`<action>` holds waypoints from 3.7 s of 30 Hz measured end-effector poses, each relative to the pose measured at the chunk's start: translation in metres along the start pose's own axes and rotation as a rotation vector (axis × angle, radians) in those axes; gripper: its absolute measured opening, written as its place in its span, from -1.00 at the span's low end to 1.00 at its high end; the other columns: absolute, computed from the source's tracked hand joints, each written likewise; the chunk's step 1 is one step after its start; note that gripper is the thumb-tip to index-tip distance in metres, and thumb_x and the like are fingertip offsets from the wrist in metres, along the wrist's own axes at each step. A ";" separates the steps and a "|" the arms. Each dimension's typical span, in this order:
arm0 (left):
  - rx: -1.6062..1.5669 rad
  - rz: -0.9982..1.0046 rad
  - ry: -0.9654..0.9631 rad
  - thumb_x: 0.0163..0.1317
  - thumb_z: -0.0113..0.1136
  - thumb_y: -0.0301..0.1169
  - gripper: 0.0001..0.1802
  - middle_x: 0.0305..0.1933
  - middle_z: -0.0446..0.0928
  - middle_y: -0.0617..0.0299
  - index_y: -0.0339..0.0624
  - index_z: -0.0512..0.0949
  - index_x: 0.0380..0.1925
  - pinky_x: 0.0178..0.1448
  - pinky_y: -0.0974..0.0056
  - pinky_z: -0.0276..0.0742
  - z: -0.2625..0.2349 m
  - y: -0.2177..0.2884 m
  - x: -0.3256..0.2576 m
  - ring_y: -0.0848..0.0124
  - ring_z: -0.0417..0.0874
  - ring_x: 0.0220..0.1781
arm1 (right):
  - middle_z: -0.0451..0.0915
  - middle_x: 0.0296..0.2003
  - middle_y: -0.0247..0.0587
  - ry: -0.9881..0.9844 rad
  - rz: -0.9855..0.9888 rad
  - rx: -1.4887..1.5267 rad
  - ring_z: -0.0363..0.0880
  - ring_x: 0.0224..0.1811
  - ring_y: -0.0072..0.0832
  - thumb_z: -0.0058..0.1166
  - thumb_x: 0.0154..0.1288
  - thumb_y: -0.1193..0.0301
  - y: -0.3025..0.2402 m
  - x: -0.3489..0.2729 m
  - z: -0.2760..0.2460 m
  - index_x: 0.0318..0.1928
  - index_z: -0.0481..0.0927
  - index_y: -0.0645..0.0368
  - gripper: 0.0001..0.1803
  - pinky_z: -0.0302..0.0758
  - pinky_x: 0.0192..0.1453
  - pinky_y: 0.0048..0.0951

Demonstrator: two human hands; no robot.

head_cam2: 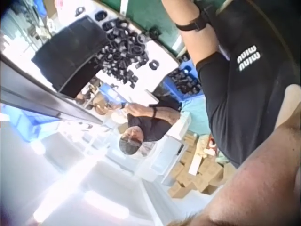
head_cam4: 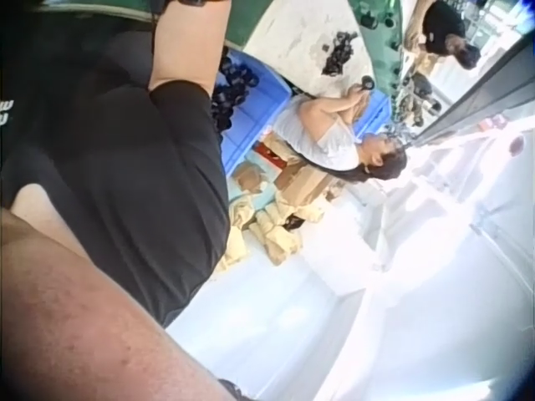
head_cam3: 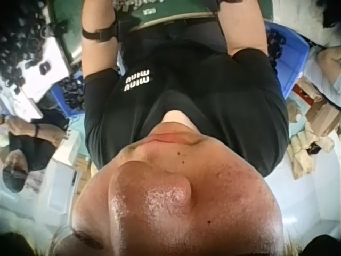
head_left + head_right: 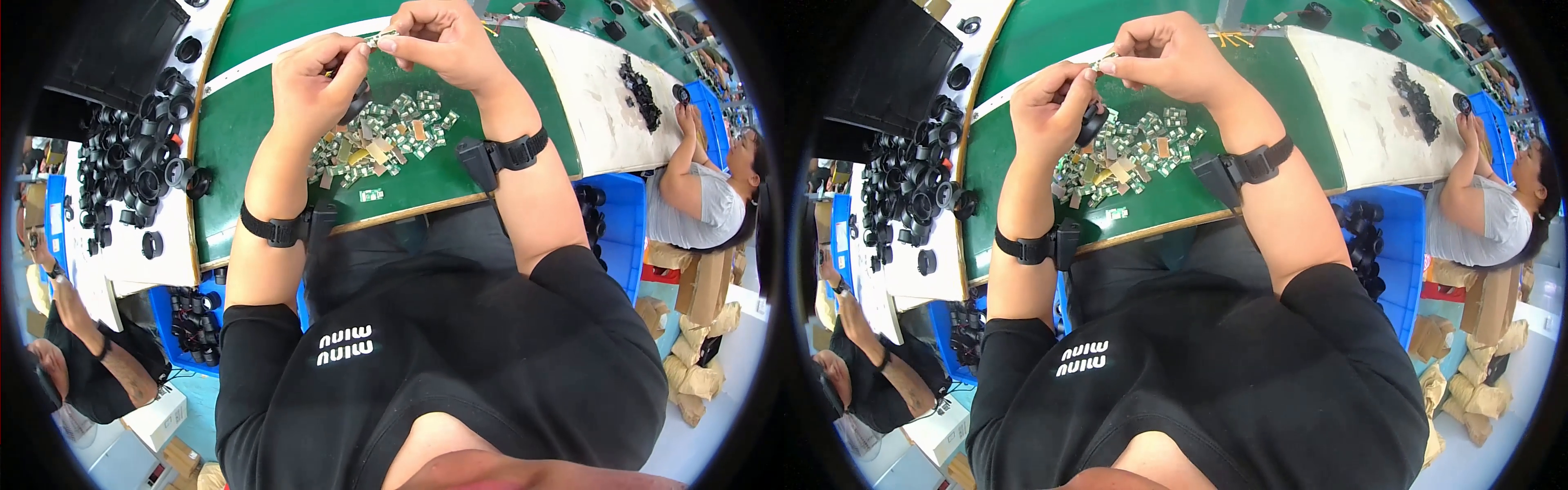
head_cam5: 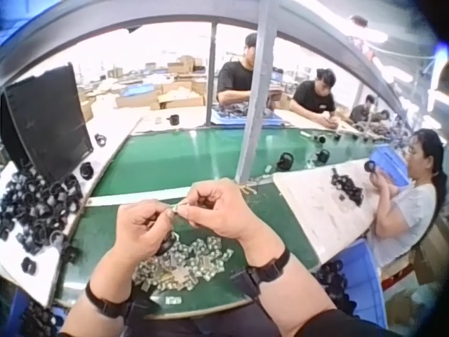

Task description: The recorder is assembling small electronic components by inserting a small circuit board into a plastic housing.

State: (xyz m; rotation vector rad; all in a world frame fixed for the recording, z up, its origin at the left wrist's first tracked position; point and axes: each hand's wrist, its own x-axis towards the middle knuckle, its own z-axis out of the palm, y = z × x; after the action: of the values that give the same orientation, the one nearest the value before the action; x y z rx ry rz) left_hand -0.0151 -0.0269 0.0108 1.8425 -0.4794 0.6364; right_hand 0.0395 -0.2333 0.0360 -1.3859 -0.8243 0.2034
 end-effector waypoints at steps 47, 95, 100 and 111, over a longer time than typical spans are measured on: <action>-0.112 -0.354 0.681 0.54 0.13 -0.24 -0.70 0.08 0.50 0.03 -0.24 0.58 0.04 0.13 0.12 0.51 -0.025 -0.058 0.024 0.21 0.56 -0.03 | 0.54 0.08 0.24 0.255 0.231 -0.933 0.68 0.05 0.02 0.45 0.07 0.32 0.046 0.122 0.000 0.19 0.32 0.35 -0.24 0.64 0.15 -0.05; 0.737 -1.634 -0.135 0.14 0.36 0.25 -0.12 0.21 0.66 -0.23 -0.33 0.62 0.19 0.45 -0.08 0.44 -0.261 -0.056 -0.410 -0.07 0.67 0.30 | 0.74 -0.20 0.31 0.494 1.284 -1.548 0.81 -0.07 0.05 0.13 0.17 0.31 -0.076 -0.381 -0.148 -0.12 0.69 0.46 -0.57 0.70 0.00 0.00; 1.150 -1.663 -0.820 0.03 0.41 0.08 -0.19 0.42 0.56 0.00 -0.16 0.65 0.25 0.67 -0.25 0.02 -0.262 0.000 -0.348 -0.02 0.47 0.53 | 0.42 0.34 -0.02 0.371 0.242 -0.671 0.43 0.43 -0.22 0.07 0.04 0.62 -0.168 -0.223 -0.104 0.47 0.24 0.36 -0.13 0.34 0.52 -0.28; -0.866 -0.336 -0.141 0.12 0.45 -0.19 0.11 0.02 0.52 -0.29 -0.21 0.03 0.59 -0.44 0.26 0.81 -0.204 0.144 -0.116 0.09 0.73 -0.16 | 0.58 0.14 -0.02 0.287 -0.148 0.506 0.62 0.17 -0.24 0.00 -0.02 0.79 -0.008 0.041 0.002 0.31 0.43 0.27 -0.25 0.61 0.28 -0.24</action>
State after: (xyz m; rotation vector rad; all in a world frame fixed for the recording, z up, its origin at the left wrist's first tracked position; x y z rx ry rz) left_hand -0.2320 0.1184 0.0990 1.0965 -0.4293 0.0316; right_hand 0.0650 -0.2101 0.0599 -0.8500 -0.5791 0.0856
